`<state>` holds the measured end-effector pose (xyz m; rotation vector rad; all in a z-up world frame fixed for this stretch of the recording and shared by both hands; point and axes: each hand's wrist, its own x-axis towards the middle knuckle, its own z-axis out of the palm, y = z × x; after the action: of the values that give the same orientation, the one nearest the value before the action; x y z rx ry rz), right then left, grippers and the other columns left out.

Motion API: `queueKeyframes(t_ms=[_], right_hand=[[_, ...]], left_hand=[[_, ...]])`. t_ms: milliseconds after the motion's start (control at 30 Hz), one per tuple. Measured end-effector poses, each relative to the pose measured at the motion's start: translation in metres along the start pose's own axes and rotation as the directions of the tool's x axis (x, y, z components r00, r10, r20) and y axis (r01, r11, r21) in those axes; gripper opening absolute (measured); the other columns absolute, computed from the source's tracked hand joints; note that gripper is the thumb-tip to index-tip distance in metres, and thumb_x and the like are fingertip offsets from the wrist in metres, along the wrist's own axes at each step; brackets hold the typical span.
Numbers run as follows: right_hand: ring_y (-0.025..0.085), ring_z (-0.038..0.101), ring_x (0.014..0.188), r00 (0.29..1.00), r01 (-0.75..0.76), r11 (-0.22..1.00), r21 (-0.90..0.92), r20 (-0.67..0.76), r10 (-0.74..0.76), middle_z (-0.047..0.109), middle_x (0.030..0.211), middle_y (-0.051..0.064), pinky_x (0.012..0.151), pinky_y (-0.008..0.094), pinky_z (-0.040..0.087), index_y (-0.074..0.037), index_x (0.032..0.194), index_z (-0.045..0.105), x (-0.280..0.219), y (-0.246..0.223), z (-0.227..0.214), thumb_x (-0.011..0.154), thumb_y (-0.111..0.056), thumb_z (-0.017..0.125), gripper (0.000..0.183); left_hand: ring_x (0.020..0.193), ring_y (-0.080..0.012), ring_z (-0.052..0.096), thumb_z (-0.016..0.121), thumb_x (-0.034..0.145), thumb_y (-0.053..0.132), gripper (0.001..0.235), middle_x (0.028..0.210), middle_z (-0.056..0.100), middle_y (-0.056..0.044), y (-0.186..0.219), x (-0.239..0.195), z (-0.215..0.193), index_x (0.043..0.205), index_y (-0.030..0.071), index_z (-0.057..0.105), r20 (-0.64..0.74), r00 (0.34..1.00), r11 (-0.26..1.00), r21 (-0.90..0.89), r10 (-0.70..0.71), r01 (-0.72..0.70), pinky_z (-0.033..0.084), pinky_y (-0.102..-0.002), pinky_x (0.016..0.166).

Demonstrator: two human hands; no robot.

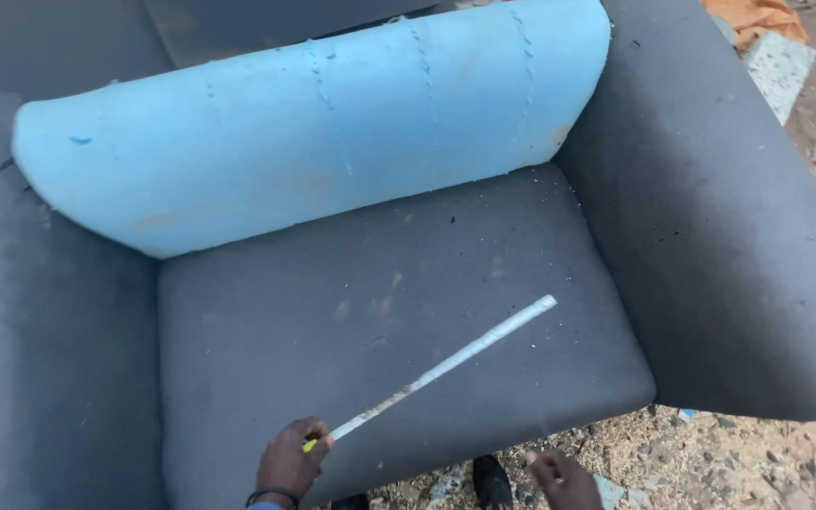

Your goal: The person measures a grey sofa cushion using a yellow tape measure and a metal ruler. They place the tape measure along the edges and surface of the cushion, using the ruler to mark or verify specific points on the fabric.

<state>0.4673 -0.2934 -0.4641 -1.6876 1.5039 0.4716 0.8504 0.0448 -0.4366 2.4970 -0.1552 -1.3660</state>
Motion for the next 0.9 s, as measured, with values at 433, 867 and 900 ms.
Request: queueKeyframes(t_ms=[433,867,900], right_hand=[[0.029,0.066,0.069,0.964,0.143,0.946,-0.290,-0.176,-0.200,0.067,0.072,0.015,0.065,0.048,0.039,-0.012,0.070,0.060,0.251,-0.127,0.032,0.114,-0.070,0.054,0.073],[0.043,0.086,0.088,0.856,-0.171,0.913,-0.370,-0.515,-0.049,0.087,0.097,0.006,0.079,0.060,0.067,-0.026,0.106,0.078,0.437,-0.119,0.100,0.113,-0.073,0.041,0.060],[0.040,0.086,0.084,0.829,-0.134,0.914,-0.382,-0.548,-0.107,0.087,0.100,0.003,0.073,0.059,0.066,-0.027,0.104,0.080,0.440,-0.113,0.105,0.111,-0.073,0.045,0.058]], left_hand=[[0.107,-0.0320,0.082,0.078,0.098,0.046,0.011,0.115,0.086,0.003,0.048,0.293,-0.050,0.101,0.038,0.086,-0.326,0.916,0.961,0.216,0.236,-0.171,0.060,-0.051,0.086],[0.104,-0.0342,0.073,0.082,0.100,0.029,0.006,0.108,0.078,-0.005,0.278,0.528,-0.011,0.100,0.025,0.087,-0.385,0.726,0.820,0.221,0.570,-0.527,0.056,-0.054,0.083],[0.105,-0.0358,0.071,0.082,0.097,0.030,0.005,0.103,0.076,-0.008,0.286,0.543,-0.004,0.096,0.026,0.086,-0.411,0.660,0.775,0.265,0.629,-0.573,0.053,-0.055,0.083]])
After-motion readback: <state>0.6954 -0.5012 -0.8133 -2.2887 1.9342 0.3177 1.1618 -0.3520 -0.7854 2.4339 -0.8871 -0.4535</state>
